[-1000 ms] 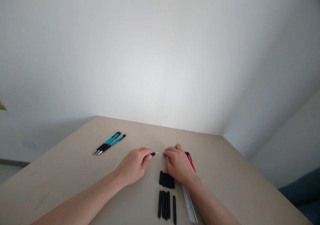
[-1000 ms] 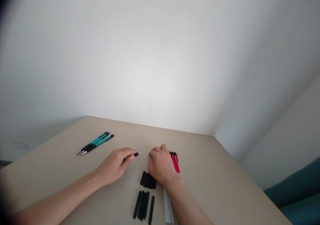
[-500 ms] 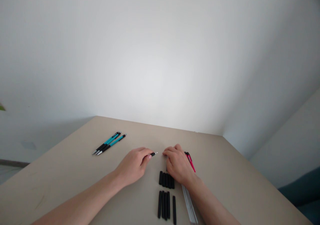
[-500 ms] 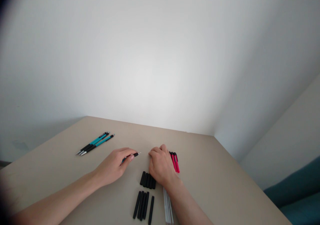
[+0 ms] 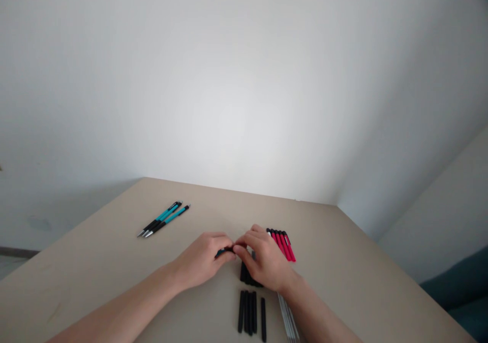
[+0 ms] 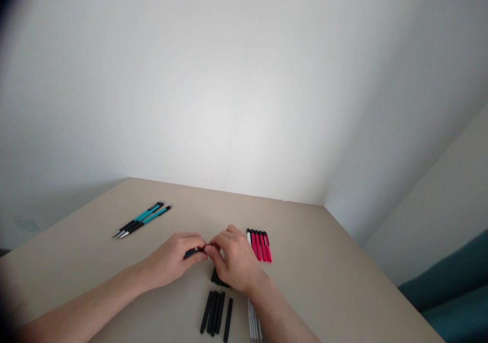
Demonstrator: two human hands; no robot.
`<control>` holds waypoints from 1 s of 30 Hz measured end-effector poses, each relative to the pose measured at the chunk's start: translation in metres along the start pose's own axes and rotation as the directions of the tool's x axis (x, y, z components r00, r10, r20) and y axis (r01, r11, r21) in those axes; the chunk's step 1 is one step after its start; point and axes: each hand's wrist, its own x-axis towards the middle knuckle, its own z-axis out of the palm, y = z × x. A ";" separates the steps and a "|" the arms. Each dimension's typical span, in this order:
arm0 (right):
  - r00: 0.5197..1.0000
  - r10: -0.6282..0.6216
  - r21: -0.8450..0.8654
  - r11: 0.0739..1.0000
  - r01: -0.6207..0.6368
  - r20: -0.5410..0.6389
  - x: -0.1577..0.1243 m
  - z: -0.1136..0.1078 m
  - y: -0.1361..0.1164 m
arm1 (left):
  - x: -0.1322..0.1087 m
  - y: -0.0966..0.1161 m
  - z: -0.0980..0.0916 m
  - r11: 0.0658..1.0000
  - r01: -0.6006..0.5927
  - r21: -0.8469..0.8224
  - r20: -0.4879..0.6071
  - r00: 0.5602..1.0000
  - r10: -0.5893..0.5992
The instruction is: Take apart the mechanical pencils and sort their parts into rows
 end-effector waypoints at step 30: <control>0.992 0.046 0.159 0.987 -0.027 -0.118 -0.006 -0.002 0.006 | 0.000 -0.003 -0.003 1.000 -0.020 -0.001 0.035 0.999 0.020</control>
